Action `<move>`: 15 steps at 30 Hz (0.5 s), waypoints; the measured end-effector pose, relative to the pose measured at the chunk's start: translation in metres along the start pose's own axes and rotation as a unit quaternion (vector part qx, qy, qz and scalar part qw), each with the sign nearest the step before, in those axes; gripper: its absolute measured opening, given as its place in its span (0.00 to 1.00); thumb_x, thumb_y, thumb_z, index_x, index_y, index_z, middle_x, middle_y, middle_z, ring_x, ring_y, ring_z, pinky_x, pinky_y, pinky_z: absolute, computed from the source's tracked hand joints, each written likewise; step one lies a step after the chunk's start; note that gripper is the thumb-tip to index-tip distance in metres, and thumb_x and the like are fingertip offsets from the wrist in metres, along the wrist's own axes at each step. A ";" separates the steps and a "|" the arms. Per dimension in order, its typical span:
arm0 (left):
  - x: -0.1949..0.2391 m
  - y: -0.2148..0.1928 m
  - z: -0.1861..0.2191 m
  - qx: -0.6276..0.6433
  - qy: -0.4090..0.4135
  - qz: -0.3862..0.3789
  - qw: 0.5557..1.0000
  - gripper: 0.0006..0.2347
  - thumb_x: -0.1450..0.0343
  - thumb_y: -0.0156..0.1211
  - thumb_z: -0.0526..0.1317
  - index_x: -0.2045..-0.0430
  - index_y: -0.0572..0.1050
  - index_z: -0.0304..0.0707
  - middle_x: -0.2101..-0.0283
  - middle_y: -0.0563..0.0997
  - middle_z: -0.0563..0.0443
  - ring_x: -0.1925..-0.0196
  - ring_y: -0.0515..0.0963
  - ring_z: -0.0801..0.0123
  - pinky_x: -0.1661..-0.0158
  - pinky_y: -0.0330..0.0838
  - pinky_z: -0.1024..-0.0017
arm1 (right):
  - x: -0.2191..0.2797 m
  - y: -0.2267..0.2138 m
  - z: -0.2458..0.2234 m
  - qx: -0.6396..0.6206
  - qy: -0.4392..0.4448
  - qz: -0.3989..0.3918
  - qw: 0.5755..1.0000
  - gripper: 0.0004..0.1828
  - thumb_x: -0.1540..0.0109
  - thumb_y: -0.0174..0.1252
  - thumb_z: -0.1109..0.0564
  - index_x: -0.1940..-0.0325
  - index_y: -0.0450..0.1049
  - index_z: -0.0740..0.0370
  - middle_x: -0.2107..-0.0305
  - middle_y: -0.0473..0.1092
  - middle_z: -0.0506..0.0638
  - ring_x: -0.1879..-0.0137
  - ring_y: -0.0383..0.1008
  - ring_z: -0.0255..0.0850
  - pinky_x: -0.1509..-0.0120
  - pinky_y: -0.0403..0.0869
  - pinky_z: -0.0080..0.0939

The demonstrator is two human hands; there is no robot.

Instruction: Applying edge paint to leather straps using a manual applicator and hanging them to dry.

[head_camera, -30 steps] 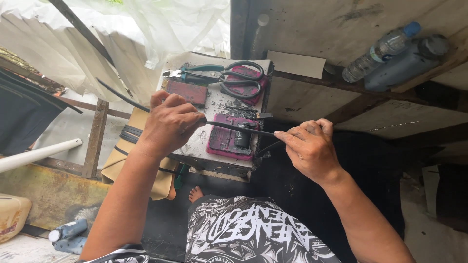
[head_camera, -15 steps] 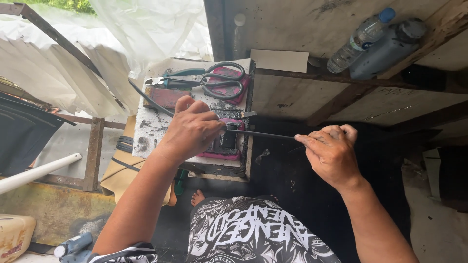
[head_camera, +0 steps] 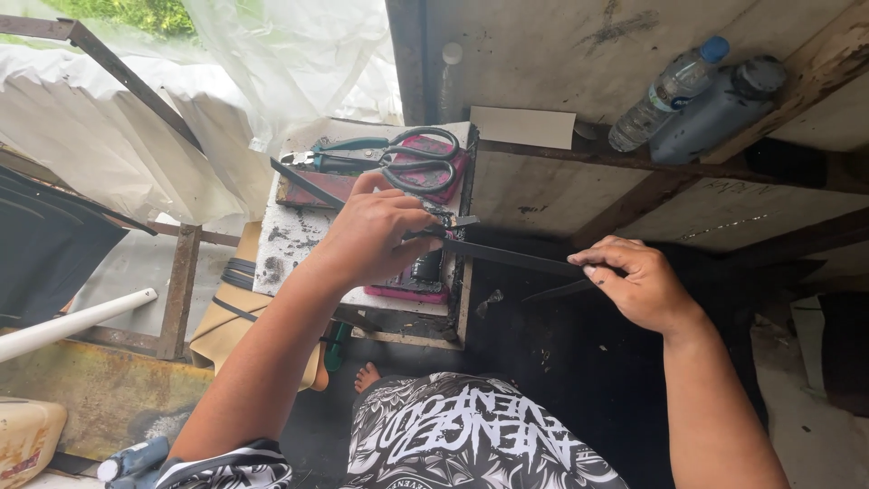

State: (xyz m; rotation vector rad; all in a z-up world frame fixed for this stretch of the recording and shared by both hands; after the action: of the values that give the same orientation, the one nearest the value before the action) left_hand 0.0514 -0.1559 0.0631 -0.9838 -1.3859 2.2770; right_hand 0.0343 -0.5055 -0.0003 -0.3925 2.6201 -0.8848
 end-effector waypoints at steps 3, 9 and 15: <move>-0.005 0.000 0.001 0.037 -0.015 -0.002 0.999 0.06 0.33 0.72 0.43 0.71 0.83 0.43 0.75 0.83 0.56 0.70 0.79 0.69 0.46 0.58 0.60 | -0.010 0.000 0.004 -0.093 0.041 -0.032 0.994 0.13 0.40 0.55 0.69 0.58 0.84 0.65 0.68 0.81 0.57 0.55 0.80 0.46 0.42 0.70 0.52; -0.014 0.002 0.008 0.073 -0.030 -0.019 0.997 0.07 0.31 0.71 0.44 0.71 0.83 0.43 0.73 0.84 0.55 0.69 0.82 0.68 0.47 0.60 0.61 | -0.038 0.013 -0.025 -0.215 0.041 -0.092 0.971 0.15 0.40 0.52 0.68 0.55 0.82 0.72 0.71 0.77 0.59 0.59 0.76 0.43 0.48 0.74 0.49; -0.011 0.003 0.005 0.094 -0.044 -0.020 0.994 0.07 0.31 0.70 0.45 0.69 0.83 0.45 0.72 0.84 0.56 0.68 0.83 0.68 0.47 0.60 0.62 | -0.061 0.027 -0.079 -0.186 -0.005 -0.156 0.970 0.15 0.41 0.57 0.67 0.52 0.82 0.71 0.74 0.77 0.57 0.66 0.75 0.41 0.56 0.74 0.43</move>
State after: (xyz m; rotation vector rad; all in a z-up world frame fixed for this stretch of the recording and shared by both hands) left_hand 0.0562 -0.1662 0.0662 -0.7992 -1.1849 2.3949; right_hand 0.0534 -0.4206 0.0560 -0.9238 2.7566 -0.4653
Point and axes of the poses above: each hand's wrist, its own x-axis away from the middle knuckle, its own y-axis out of the palm, z = x × y, the point moved 4 cm from there along -x, towards the middle knuckle
